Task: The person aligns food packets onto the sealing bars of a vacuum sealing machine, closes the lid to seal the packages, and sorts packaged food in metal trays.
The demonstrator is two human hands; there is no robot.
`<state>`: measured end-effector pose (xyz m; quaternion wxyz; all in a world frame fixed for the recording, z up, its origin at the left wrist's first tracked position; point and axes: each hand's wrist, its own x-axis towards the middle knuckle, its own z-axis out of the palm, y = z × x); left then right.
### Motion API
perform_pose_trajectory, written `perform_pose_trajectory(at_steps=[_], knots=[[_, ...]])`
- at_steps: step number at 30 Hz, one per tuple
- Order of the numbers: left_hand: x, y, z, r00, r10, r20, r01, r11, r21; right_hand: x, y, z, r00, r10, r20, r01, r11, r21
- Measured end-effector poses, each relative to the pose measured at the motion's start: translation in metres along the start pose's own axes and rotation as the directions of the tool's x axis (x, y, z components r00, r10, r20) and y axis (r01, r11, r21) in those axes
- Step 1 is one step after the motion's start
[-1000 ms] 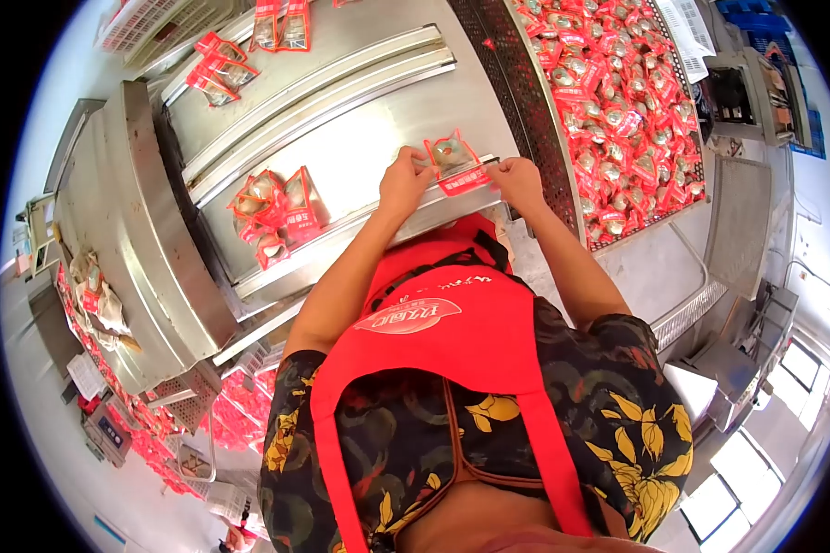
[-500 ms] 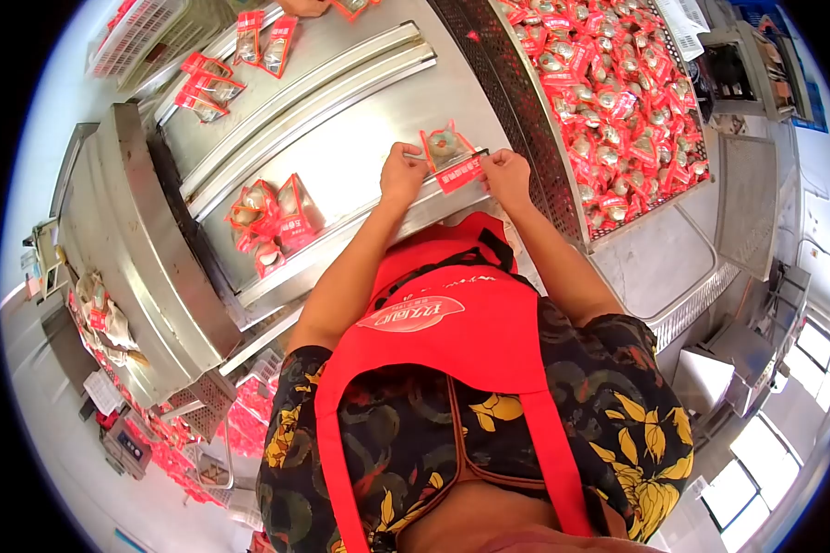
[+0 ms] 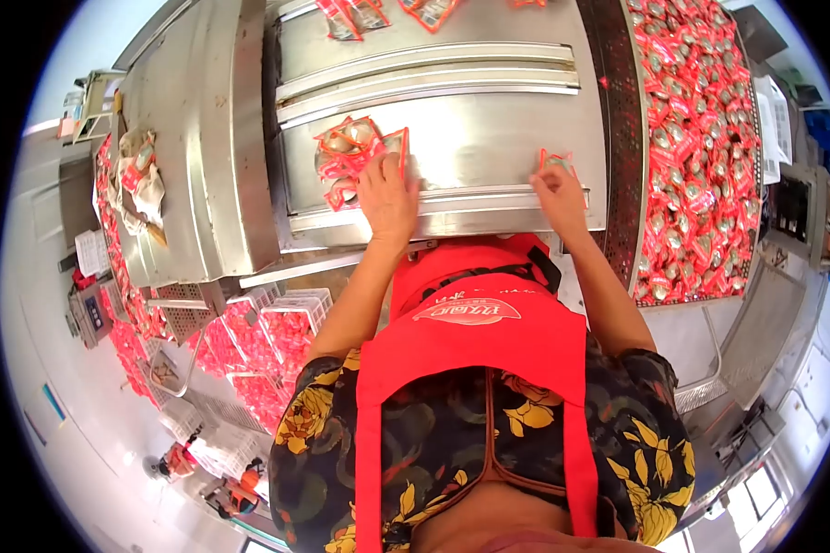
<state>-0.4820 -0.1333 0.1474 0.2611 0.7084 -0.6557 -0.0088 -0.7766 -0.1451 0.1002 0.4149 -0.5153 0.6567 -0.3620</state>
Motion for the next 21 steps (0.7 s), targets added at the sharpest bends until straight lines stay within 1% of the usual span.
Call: perform_pose_trajectory(at_steps=[1, 2, 3, 4, 5, 6, 7, 8, 9, 10, 11, 12, 13, 14, 15, 16, 17, 18, 19, 20, 21], knots=[[-0.003, -0.011, 0.0, 0.999, 0.015, -0.029, -0.009, 0.981, 0.192, 0.005, -0.003, 0.017, 0.992, -0.003, 0.129, -0.002, 0.999, 0.035], [-0.008, -0.024, 0.005, 0.999, 0.007, -0.033, -0.001, 0.981, 0.194, 0.009, -0.008, 0.034, 0.967, -0.008, 0.254, -0.009, 0.998, 0.068], [-0.012, -0.036, 0.012, 0.998, -0.032, 0.045, 0.025, 0.988, 0.15, 0.012, -0.023, 0.047, 0.966, -0.012, 0.259, -0.005, 0.998, 0.065], [-0.016, -0.046, 0.021, 0.99, -0.065, 0.124, 0.052, 0.993, 0.106, 0.015, -0.037, 0.058, 0.936, 0.083, 0.343, -0.12, 0.989, 0.088], [-0.014, -0.04, 0.023, 0.997, 0.002, 0.071, -0.005, 0.999, 0.033, 0.019, -0.05, 0.069, 0.889, 0.174, 0.424, -0.237, 0.967, 0.099], [-0.012, -0.026, 0.025, 0.998, 0.065, 0.015, -0.064, 0.997, -0.039, 0.023, -0.056, 0.081, 0.888, 0.178, 0.423, -0.238, 0.967, 0.093], [-0.01, -0.011, 0.028, 0.998, 0.061, 0.027, -0.058, 0.992, -0.11, 0.03, -0.06, 0.091, 0.84, 0.252, 0.48, -0.335, 0.937, 0.095], [-0.011, 0.001, 0.034, 0.995, 0.067, 0.074, -0.054, 0.984, -0.17, 0.038, -0.061, 0.096, 0.783, 0.318, 0.534, -0.428, 0.899, 0.092], [-0.012, 0.013, 0.039, 0.989, 0.096, 0.112, -0.067, 0.968, -0.24, 0.047, -0.052, 0.101, 0.786, 0.321, 0.529, -0.427, 0.9, 0.088], [-0.013, 0.02, 0.041, 0.98, 0.129, 0.149, -0.078, 0.948, -0.309, 0.054, -0.036, 0.107, 0.747, 0.337, 0.573, -0.429, 0.903, 0.029], [-0.011, 0.025, 0.039, 0.98, 0.13, 0.152, -0.077, 0.946, -0.316, 0.058, -0.031, 0.108, 0.704, 0.355, 0.615, -0.429, 0.903, -0.03], [-0.009, 0.03, 0.036, 0.992, 0.096, 0.085, -0.053, 0.908, -0.415, 0.062, -0.025, 0.105, 0.704, 0.361, 0.612, -0.432, 0.901, -0.035], [-0.008, 0.033, 0.035, 0.998, 0.053, 0.023, -0.034, 0.861, -0.508, 0.065, -0.019, 0.101, 0.698, 0.395, 0.598, -0.477, 0.878, -0.024], [-0.011, 0.02, 0.046, 0.987, -0.133, 0.087, 0.158, 0.832, -0.532, 0.068, -0.016, 0.098, 0.691, 0.427, 0.584, -0.521, 0.854, -0.008], [-0.004, 0.016, 0.041, 0.945, -0.237, 0.226, 0.322, 0.8, -0.507, 0.07, -0.016, 0.093, 0.688, 0.431, 0.583, -0.526, 0.85, -0.008], [0.002, 0.012, 0.035, 0.871, -0.336, 0.359, 0.478, 0.75, -0.457, 0.07, -0.016, 0.087, 0.672, 0.446, 0.591, -0.57, 0.821, 0.028], [0.001, -0.003, 0.045, 0.841, -0.281, 0.462, 0.474, 0.795, -0.379, 0.072, -0.017, 0.084, 0.658, 0.457, 0.599, -0.608, 0.791, 0.065], [0.001, -0.009, 0.056, 0.842, -0.278, 0.463, 0.471, 0.796, -0.379, 0.074, -0.017, 0.082, 0.66, 0.456, 0.597, -0.608, 0.791, 0.068], [0.001, -0.014, 0.067, 0.714, -0.295, 0.635, 0.661, 0.584, -0.472, 0.076, -0.017, 0.079, 0.637, 0.453, 0.624, -0.621, 0.781, 0.066], [0.005, -0.013, 0.071, 0.566, -0.244, 0.787, 0.812, 0.326, -0.483, 0.076, -0.021, 0.075, 0.614, 0.45, 0.648, -0.633, 0.771, 0.064], [0.007, -0.013, 0.074, 0.514, -0.234, 0.825, 0.844, 0.309, -0.438, 0.076, -0.024, 0.071, 0.618, 0.454, 0.642, -0.637, 0.768, 0.07]])
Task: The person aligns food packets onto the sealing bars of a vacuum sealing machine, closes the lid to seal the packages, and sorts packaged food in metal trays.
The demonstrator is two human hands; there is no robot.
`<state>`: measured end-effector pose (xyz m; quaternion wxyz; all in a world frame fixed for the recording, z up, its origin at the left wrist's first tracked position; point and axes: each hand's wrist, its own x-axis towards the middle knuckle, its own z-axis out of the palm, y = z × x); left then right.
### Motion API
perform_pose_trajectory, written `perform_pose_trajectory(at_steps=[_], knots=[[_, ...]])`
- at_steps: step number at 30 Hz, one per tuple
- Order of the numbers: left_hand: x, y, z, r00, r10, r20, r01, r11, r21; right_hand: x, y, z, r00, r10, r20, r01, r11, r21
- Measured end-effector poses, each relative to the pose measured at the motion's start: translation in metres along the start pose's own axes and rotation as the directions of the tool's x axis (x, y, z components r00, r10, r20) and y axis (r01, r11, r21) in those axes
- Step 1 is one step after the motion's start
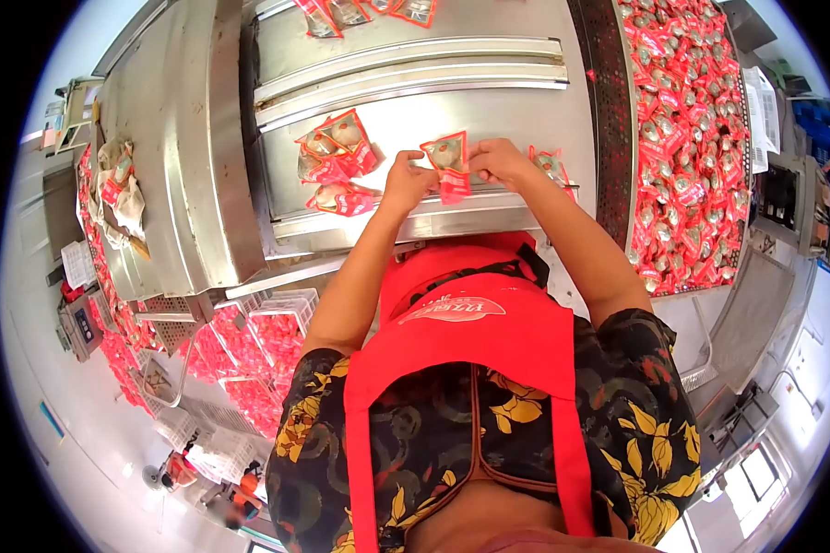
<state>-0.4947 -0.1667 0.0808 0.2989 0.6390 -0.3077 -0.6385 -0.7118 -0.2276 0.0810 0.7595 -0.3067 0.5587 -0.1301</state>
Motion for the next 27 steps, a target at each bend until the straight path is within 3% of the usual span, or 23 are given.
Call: perform_pose_trajectory(at_steps=[3, 4, 5, 6, 7, 8, 11, 14, 17, 18, 21, 24, 26, 27], knots=[[0.011, -0.013, 0.003, 0.999, 0.045, -0.012, -0.045, 0.999, 0.014, -0.006, 0.001, -0.005, 0.997, 0.014, 0.077, -0.011, 0.999, -0.05], [0.022, -0.026, -0.003, 0.995, 0.1, -0.006, -0.1, 0.994, 0.036, -0.001, 0.007, -0.008, 0.986, -0.165, -0.028, 0.145, 0.926, -0.347], [0.023, -0.022, -0.004, 0.995, 0.098, 0.0, -0.098, 0.994, 0.04, 0.001, 0.012, -0.011, 0.932, -0.356, -0.075, 0.235, 0.747, -0.622], [0.02, -0.013, -0.004, 0.989, 0.146, -0.035, -0.136, 0.969, 0.205, -0.001, 0.013, -0.011, 0.932, -0.352, -0.081, 0.23, 0.752, -0.618], [0.018, -0.006, -0.002, 0.978, 0.2, -0.062, -0.165, 0.917, 0.363, -0.003, 0.013, -0.011, 0.878, -0.466, -0.111, 0.278, 0.684, -0.674], [0.019, -0.003, 0.003, 0.969, 0.237, -0.072, -0.19, 0.897, 0.399, -0.003, 0.013, -0.011, 0.807, -0.577, -0.13, 0.316, 0.606, -0.73], [0.03, -0.005, 0.008, 0.964, 0.262, -0.033, -0.227, 0.885, 0.407, 0.003, 0.023, -0.008, 0.739, -0.649, -0.18, 0.286, 0.545, -0.788], [0.033, -0.009, 0.006, 0.985, 0.146, 0.089, -0.164, 0.95, 0.265, -0.011, 0.025, -0.012, 0.802, -0.571, -0.175, 0.244, 0.58, -0.778], [0.028, -0.008, 0.011, 0.969, 0.159, 0.192, -0.192, 0.966, 0.172, -0.028, 0.029, -0.02, 0.834, -0.53, -0.151, 0.244, 0.601, -0.761], [0.026, -0.007, 0.017, 0.967, 0.176, 0.184, -0.189, 0.98, 0.056, -0.032, 0.029, -0.021, 0.836, -0.528, -0.151, 0.241, 0.601, -0.762], [0.025, 0.003, 0.031, 0.973, 0.172, 0.151, -0.179, 0.983, 0.037, -0.038, 0.031, -0.029, 0.833, -0.497, -0.242, 0.194, 0.673, -0.714], [0.029, -0.005, 0.039, 0.973, 0.147, 0.177, -0.17, 0.978, 0.124, -0.041, 0.029, -0.033, 0.794, -0.577, -0.191, 0.23, 0.575, -0.785], [0.029, -0.011, 0.042, 0.977, 0.119, 0.178, -0.149, 0.975, 0.164, -0.055, 0.021, -0.028, 0.85, -0.467, -0.243, 0.074, 0.563, -0.823], [0.026, -0.013, 0.043, 0.974, 0.139, 0.177, -0.186, 0.939, 0.29, -0.068, 0.017, -0.021, 0.849, -0.467, -0.245, 0.073, 0.564, -0.823]])
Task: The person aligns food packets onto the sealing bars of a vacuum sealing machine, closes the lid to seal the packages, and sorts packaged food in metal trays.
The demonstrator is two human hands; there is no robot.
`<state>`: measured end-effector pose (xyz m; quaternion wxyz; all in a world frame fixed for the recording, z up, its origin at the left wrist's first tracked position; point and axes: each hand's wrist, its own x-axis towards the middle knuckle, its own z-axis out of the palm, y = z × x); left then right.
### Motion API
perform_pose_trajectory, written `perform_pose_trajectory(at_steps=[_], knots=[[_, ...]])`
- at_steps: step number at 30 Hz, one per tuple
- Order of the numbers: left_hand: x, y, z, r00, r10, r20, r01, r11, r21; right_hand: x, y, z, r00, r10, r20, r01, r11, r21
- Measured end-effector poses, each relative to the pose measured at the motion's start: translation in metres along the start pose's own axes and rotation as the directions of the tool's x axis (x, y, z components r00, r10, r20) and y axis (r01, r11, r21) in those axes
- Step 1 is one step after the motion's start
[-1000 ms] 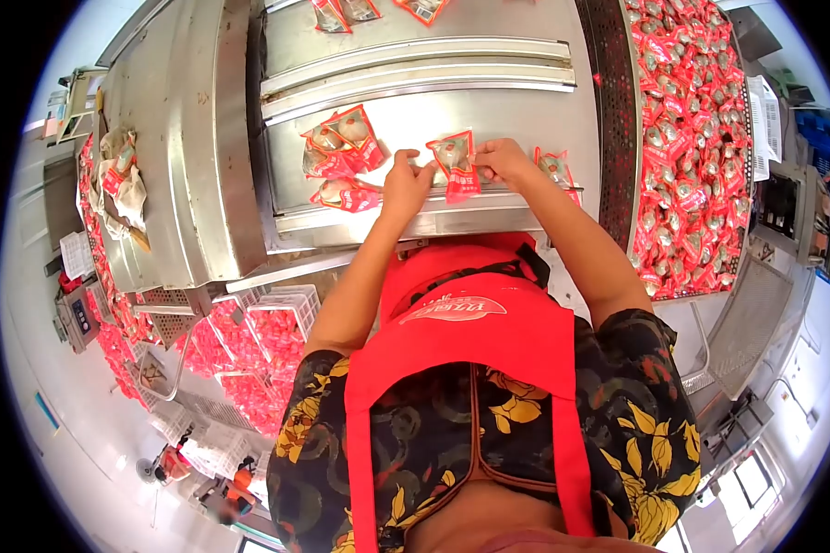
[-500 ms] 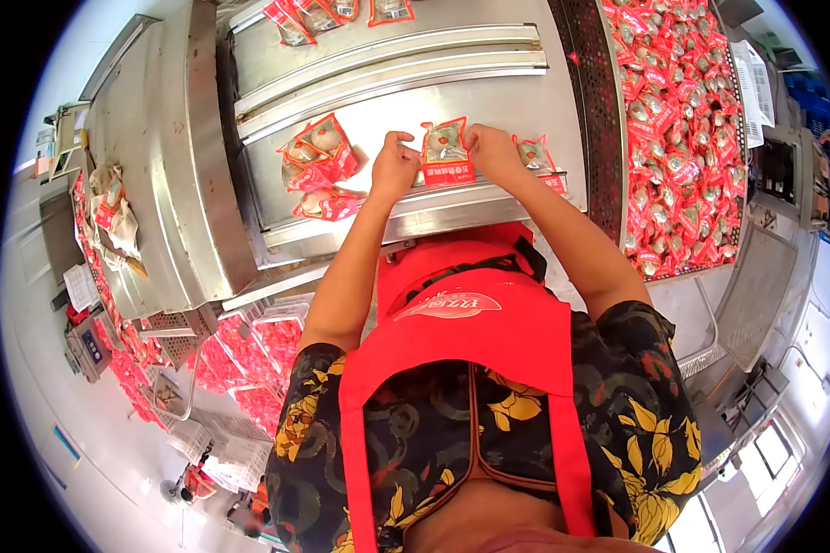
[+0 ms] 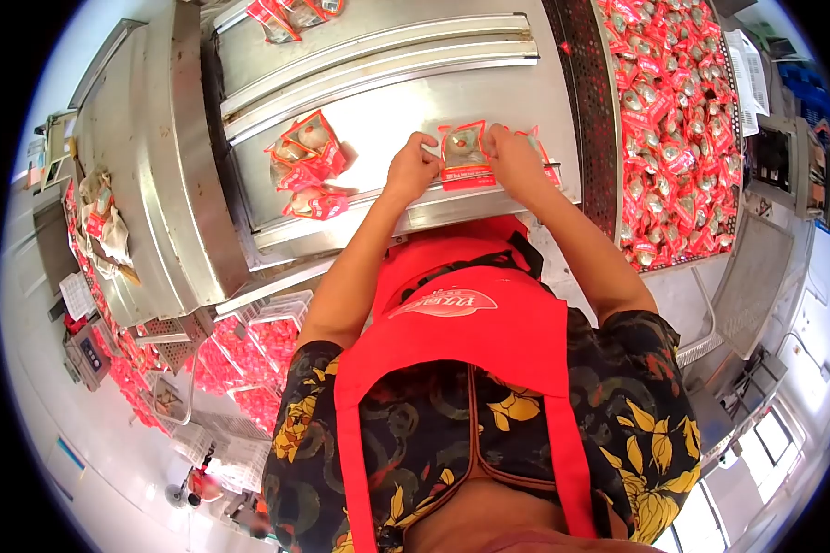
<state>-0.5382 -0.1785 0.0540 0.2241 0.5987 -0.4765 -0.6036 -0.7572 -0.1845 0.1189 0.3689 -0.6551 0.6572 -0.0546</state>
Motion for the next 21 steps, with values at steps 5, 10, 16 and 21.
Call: perform_pose_trajectory(at_steps=[5, 10, 16, 21], knots=[[0.004, -0.01, 0.005, 1.0, 0.021, -0.014, -0.02, 0.996, 0.087, -0.037, 0.002, 0.005, 0.861, -0.507, -0.031, 0.503, 0.859, -0.098], [-0.035, 0.016, -0.011, 0.979, 0.18, -0.095, -0.165, 0.975, 0.149, -0.038, 0.029, 0.021, 0.869, -0.489, 0.074, 0.493, 0.846, -0.203], [-0.088, 0.006, -0.042, 0.992, -0.024, -0.123, -0.004, 0.975, -0.224, -0.025, -0.044, 0.0, 0.949, -0.274, 0.159, 0.254, 0.958, 0.135], [-0.104, -0.019, -0.059, 0.988, -0.047, -0.145, 0.002, 0.956, -0.293, 0.06, -0.11, 0.075, 0.962, -0.197, 0.187, 0.046, 0.797, 0.602]])
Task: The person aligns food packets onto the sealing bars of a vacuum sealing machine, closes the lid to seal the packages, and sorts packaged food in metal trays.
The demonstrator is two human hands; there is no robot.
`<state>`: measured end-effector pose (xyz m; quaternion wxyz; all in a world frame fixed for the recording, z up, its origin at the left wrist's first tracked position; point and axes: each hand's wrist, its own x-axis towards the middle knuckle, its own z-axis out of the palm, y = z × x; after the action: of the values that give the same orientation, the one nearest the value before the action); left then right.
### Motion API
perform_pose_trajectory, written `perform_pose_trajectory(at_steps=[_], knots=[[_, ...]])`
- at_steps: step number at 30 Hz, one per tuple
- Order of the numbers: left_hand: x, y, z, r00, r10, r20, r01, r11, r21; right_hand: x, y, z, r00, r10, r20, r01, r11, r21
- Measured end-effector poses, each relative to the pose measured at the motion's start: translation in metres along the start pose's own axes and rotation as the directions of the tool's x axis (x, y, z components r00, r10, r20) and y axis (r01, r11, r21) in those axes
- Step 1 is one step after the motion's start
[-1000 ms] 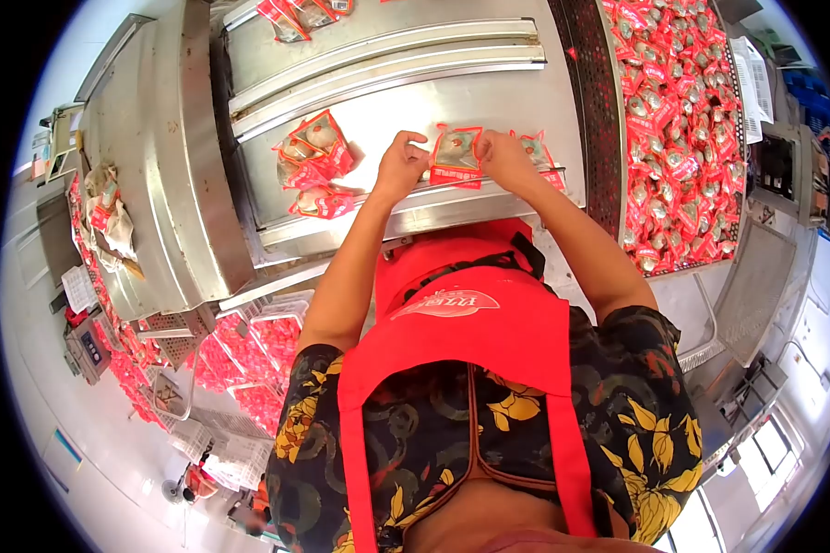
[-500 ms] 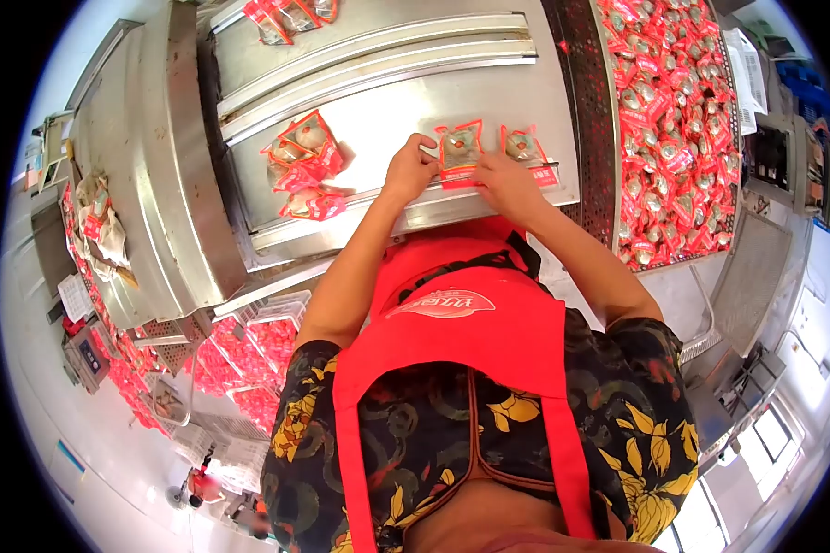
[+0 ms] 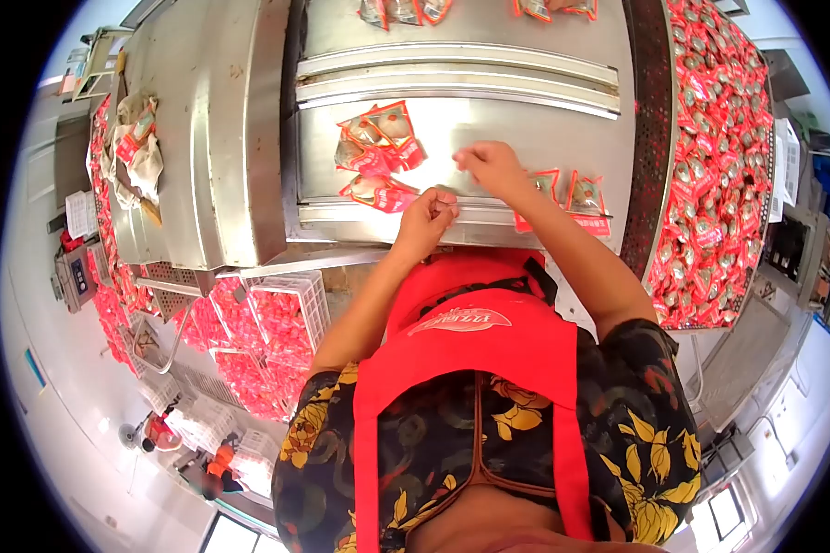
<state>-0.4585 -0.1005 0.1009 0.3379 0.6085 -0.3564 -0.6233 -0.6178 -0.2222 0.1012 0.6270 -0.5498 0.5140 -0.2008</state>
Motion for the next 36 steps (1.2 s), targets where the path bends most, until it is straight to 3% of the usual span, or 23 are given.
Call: perform_pose_trajectory(at_steps=[2, 5, 8, 11, 14, 17, 18, 21, 22, 23, 25, 26, 27, 30, 34, 35, 36], knots=[[-0.006, -0.002, -0.008, 1.0, 0.006, -0.028, -0.006, 1.0, -0.021, 0.037, -0.006, 0.031, 0.98, 0.195, 0.029, -0.197, 0.962, 0.186], [-0.011, -0.003, -0.018, 0.998, 0.01, -0.067, -0.015, 0.997, -0.075, 0.079, 0.002, 0.062, 0.936, 0.315, 0.157, -0.334, 0.935, 0.119], [-0.014, -0.001, -0.025, 0.998, 0.013, -0.067, -0.018, 0.997, -0.078, 0.087, 0.004, 0.075, 0.932, 0.328, 0.154, -0.354, 0.917, 0.186], [-0.013, 0.003, -0.022, 0.995, 0.039, -0.095, -0.047, 0.996, -0.078, 0.07, -0.002, 0.049, 0.949, 0.302, 0.09, -0.311, 0.943, 0.114], [0.003, 0.014, -0.01, 0.931, 0.118, -0.346, -0.114, 0.993, 0.033, 0.045, 0.006, 0.0, 0.909, 0.376, 0.181, -0.408, 0.891, 0.199], [0.031, 0.017, 0.0, 0.949, 0.054, -0.309, -0.067, 0.997, -0.03, 0.022, 0.016, -0.032, 0.865, 0.439, 0.243, -0.49, 0.845, 0.215], [0.041, 0.02, 0.002, 0.969, -0.045, -0.242, 0.022, 0.995, -0.097, 0.016, 0.018, -0.039, 0.847, 0.459, 0.268, -0.517, 0.828, 0.217], [0.061, 0.018, 0.01, 0.978, -0.117, -0.171, 0.09, 0.984, -0.155, 0.004, 0.027, -0.046, 0.867, 0.426, 0.259, -0.487, 0.833, 0.262], [0.07, 0.001, 0.008, 0.987, -0.071, -0.141, 0.043, 0.98, -0.197, 0.001, 0.028, -0.048, 0.867, 0.428, 0.255, -0.489, 0.83, 0.269], [0.072, 0.002, 0.004, 0.988, -0.076, -0.134, 0.05, 0.98, -0.192, -0.004, 0.025, -0.049, 0.898, 0.38, 0.223, -0.423, 0.884, 0.2], [0.073, 0.002, -0.004, 0.986, -0.004, -0.168, 0.015, 0.998, 0.061, -0.009, 0.031, -0.046, 0.923, 0.332, 0.193, -0.36, 0.923, 0.137], [0.075, 0.0, -0.007, 0.973, 0.072, -0.217, -0.025, 0.977, 0.213, -0.009, 0.039, -0.043, 0.982, 0.189, 0.026, -0.185, 0.976, -0.114], [0.075, 0.003, -0.01, 0.972, 0.065, -0.225, 0.0, 0.96, 0.279, -0.009, 0.046, -0.039, 0.996, -0.003, -0.094, -0.033, 0.923, -0.383], [0.084, -0.004, -0.015, 0.97, 0.117, -0.214, -0.037, 0.937, 0.346, -0.02, 0.055, -0.026, 0.984, -0.122, -0.133, 0.057, 0.909, -0.412], [0.084, 0.004, -0.027, 0.999, 0.007, -0.039, 0.004, 0.966, 0.257, -0.037, 0.049, -0.025, 0.992, -0.026, -0.125, -0.005, 0.97, -0.241], [0.083, 0.007, -0.029, 0.997, -0.059, 0.052, 0.048, 0.982, 0.181, -0.041, 0.04, -0.031, 0.992, 0.056, -0.111, -0.08, 0.971, -0.225], [0.083, 0.012, -0.026, 0.997, -0.068, 0.025, 0.061, 0.975, 0.212, -0.044, 0.036, -0.034, 0.986, 0.135, -0.097, -0.153, 0.965, -0.211]])
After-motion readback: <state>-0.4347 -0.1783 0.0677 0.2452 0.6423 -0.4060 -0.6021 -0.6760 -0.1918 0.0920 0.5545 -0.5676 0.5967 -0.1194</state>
